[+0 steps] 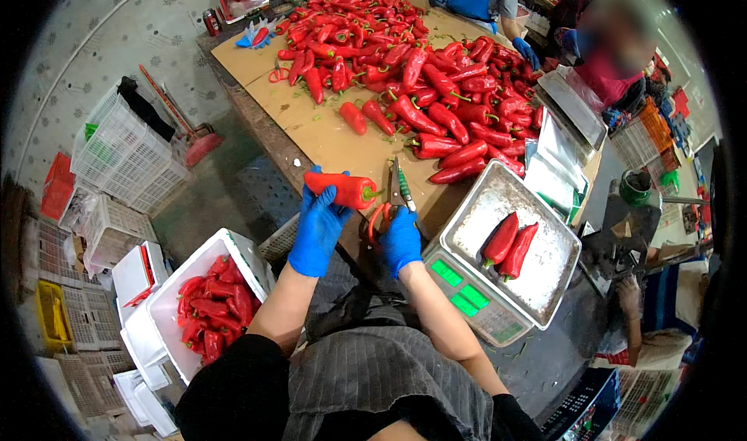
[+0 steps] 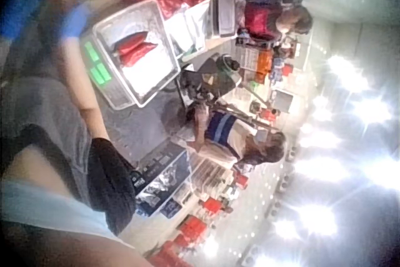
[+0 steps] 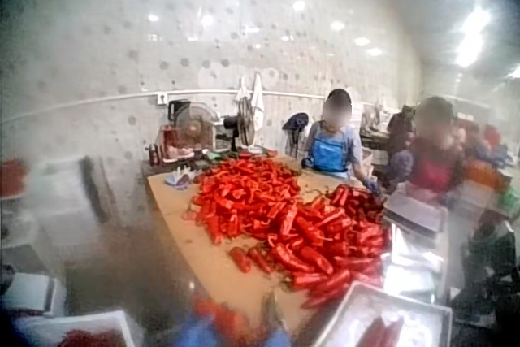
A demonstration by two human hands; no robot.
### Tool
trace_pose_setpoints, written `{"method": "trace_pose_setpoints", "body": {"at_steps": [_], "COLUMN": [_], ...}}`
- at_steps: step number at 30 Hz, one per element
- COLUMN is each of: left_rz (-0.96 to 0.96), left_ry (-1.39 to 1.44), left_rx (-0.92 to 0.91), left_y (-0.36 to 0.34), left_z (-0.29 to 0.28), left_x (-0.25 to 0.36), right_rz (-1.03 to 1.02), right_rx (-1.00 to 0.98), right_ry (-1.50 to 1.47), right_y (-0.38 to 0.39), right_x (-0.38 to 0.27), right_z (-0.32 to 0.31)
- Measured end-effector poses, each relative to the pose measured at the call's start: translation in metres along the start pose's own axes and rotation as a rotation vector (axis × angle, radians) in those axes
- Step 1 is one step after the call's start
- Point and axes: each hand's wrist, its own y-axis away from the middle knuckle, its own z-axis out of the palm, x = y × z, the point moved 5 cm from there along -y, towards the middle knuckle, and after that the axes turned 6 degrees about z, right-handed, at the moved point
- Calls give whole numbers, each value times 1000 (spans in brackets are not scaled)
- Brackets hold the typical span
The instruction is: The person trims the stems of red peppers using scissors, places them on a digital scale, and packs them into plastic bags. The person works at a table with a large pile of peppers, while other workers are visible in the background performing similar tasks.
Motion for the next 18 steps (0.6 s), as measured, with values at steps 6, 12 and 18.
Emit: {"method": "trace_pose_setpoints", "body": {"at_steps": [6, 12, 18], "left_rz": [-95, 58, 239], "left_ry": [162, 58, -64], "left_rx": [124, 61, 121], "left_y": [-8, -13, -11], "left_z": [-24, -24, -15], "left_x": [-3, 17, 25], "right_rz": [-80, 47, -237], "right_rx": [-1, -216, -118], "right_ry": [-466, -839, -354], "right_y": [7, 41, 57], "right_x": [9, 19, 14], "right_z": [-9, -16, -16]}}
